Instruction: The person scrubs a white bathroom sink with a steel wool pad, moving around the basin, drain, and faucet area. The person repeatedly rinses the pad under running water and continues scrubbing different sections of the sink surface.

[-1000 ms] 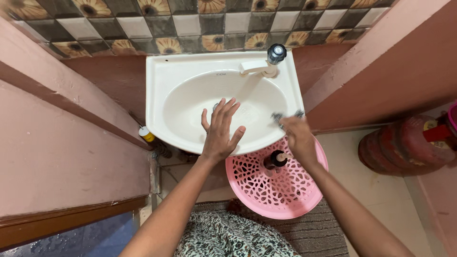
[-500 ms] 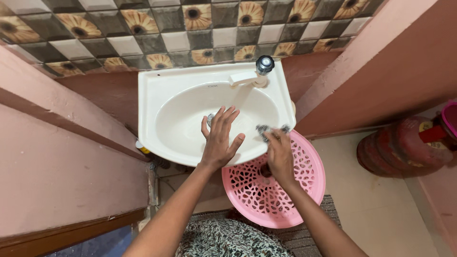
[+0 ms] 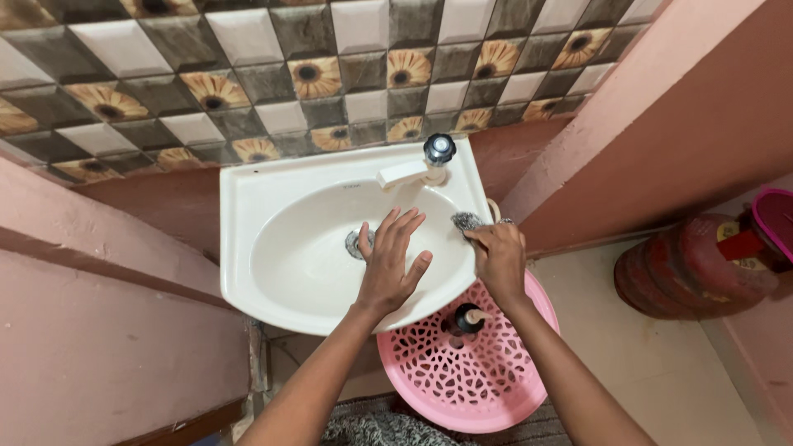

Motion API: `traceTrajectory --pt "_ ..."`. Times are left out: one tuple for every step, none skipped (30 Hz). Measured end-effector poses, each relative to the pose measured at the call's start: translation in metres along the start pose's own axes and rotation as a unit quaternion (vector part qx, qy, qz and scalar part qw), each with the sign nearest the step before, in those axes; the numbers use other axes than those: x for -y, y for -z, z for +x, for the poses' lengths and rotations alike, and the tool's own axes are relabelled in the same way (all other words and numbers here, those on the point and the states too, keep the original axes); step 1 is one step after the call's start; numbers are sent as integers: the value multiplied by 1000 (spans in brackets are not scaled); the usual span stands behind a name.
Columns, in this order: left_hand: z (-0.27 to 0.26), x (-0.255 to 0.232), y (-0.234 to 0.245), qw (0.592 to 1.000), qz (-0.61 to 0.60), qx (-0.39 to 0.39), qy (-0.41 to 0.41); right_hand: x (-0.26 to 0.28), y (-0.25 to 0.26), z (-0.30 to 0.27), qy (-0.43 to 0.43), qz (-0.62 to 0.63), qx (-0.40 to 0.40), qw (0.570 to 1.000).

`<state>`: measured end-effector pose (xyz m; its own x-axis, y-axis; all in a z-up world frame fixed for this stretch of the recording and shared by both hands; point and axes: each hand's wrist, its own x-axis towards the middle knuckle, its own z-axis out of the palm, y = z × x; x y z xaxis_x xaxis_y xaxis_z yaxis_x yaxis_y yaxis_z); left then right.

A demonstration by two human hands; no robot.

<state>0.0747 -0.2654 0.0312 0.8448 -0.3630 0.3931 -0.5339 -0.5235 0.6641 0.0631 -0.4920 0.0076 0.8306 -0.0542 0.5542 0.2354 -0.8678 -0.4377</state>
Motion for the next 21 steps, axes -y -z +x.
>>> traceTrajectory --pt "4 0 0 1000 -2 -2 -1 -5 -7 13 7 7 -2 1000" --pt "7 1 -1 1000 -3 -5 -1 -8 -15 23 15 14 -4 1000" --pt "9 1 -1 1000 -5 -6 0 -11 -25 34 21 21 -5 1000" --pt "12 2 -2 1000 -4 -7 0 -15 -35 45 3 36 -12 999" --pt "14 3 -2 1000 -2 -8 1 -19 -48 57 -15 53 -19 998" --pt "16 4 -1 1000 1 -8 1 -25 -60 69 -32 69 -25 997" --pt "16 5 0 1000 1 -10 2 -31 -71 81 -28 60 -23 998" --pt "16 5 1 1000 2 -12 3 -38 -81 93 -24 51 -20 998" --pt "19 7 2 1000 3 -17 2 -45 -92 108 -17 42 -18 999" --pt "21 8 3 1000 4 -20 4 -53 -100 121 -11 13 -17 1000" --pt "21 9 5 1000 7 -21 9 -58 -107 132 -6 -13 -14 1000" --pt "21 11 8 1000 10 -22 13 -62 -113 142 -1 -40 -11 999" --pt "22 13 10 999 20 -26 15 -67 -116 150 19 -31 -2 999" --pt "23 15 12 999 30 -30 18 -70 -117 155 40 -23 7 999" --pt "21 15 11 999 34 -30 21 -73 -115 154 58 -19 19 998" --pt "18 14 12 999 30 -33 24 -74 -112 151 61 -7 30 998" --pt "20 16 13 999 27 -38 21 -75 -107 152 65 4 37 997" --pt "23 16 13 999 24 -42 19 -74 -101 152 70 15 44 996" --pt "25 16 14 999 26 -44 12 -70 -96 148 65 40 46 996" --pt "28 17 14 999 28 -45 5 -66 -89 141 61 65 48 995" --pt "27 15 10 999 27 -45 0 -63 -81 131 55 88 53 993"
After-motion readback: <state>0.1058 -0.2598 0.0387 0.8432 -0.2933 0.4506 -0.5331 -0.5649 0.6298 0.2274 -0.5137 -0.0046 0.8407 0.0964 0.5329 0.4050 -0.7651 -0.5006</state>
